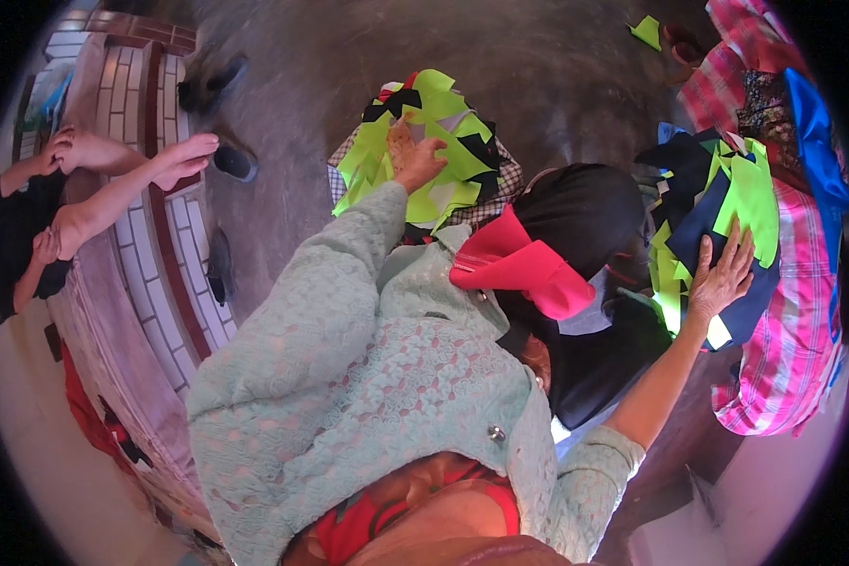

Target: The person folds various pieces of fabric, including neon green, dark blue, and white items, by hand. They repeatedly pick up, fold, and stack the fabric pieces into a neat pile on their lap.

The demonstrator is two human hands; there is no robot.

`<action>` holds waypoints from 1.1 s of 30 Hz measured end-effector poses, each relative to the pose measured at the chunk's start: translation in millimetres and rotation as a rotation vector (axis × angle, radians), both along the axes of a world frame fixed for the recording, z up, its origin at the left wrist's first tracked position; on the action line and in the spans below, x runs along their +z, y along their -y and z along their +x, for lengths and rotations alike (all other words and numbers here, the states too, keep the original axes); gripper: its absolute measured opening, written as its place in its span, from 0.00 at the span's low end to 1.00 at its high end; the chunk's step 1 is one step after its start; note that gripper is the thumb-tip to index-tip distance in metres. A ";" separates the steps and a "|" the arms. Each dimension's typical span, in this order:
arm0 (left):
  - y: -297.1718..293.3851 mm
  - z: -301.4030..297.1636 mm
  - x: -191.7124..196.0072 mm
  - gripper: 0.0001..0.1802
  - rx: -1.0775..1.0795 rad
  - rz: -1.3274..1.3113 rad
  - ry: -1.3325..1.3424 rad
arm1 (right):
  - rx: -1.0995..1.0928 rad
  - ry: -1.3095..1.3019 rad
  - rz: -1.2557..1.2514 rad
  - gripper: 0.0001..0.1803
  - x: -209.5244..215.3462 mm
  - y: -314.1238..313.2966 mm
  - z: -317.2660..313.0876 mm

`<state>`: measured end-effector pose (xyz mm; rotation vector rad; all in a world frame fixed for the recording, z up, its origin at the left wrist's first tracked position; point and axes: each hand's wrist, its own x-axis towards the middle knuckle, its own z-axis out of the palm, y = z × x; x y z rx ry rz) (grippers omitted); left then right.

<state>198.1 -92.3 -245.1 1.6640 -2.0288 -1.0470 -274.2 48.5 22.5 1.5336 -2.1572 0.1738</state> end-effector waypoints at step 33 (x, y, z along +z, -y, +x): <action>28.5 -64.1 0.4 0.21 -0.687 -0.627 0.476 | -0.007 0.034 0.013 0.35 7.2 6.2 5.2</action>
